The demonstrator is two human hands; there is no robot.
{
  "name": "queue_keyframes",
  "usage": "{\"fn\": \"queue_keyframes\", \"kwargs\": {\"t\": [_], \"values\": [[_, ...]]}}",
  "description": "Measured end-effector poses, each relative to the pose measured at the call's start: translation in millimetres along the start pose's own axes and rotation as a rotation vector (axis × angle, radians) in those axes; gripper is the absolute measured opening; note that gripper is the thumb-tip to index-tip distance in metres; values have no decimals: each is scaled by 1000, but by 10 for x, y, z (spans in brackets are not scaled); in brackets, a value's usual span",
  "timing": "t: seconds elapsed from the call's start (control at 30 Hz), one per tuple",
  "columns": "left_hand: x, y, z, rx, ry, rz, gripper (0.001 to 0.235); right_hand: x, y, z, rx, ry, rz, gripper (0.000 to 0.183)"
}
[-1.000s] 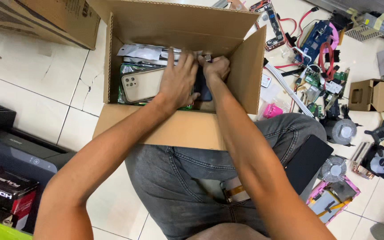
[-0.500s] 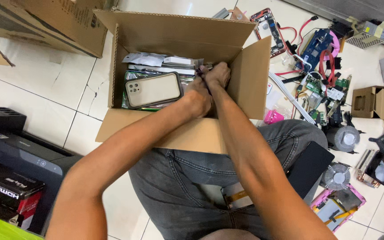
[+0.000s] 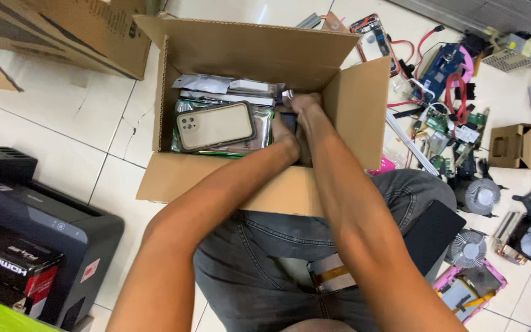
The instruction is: The person sits on the floor and sorts various electronic components, including phone parts, fans, and circuit boards, into a cardboard box. They handle items one by one, placing them into the box or setting them aside on the floor.
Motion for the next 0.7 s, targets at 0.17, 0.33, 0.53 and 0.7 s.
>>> {"fn": "queue_keyframes", "kwargs": {"t": [0.17, 0.33, 0.53, 0.7], "values": [[-55, 28, -129, -44, -39, -74, 38, 0, -128, -34, 145, -138, 157, 22], [-118, 162, -130, -109, -50, -164, 44, -70, -87, -175, 491, -273, 102, 40], [-188, 258, -198, -186, -64, -224, 53, 15, 126, -389, 983, -457, -238, 39], [-146, 304, -200, -208, -73, -248, 60, -56, 97, -374, 944, -354, -231, 47]]}}
Point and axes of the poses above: each hand's wrist, its own x-axis away from the middle knuckle, its own y-axis out of the palm, z = x × y, the point moved 8 cm from there along -x, towards the middle knuckle, and after that the axes turned 1 degree about x, right-handed, at the moved point
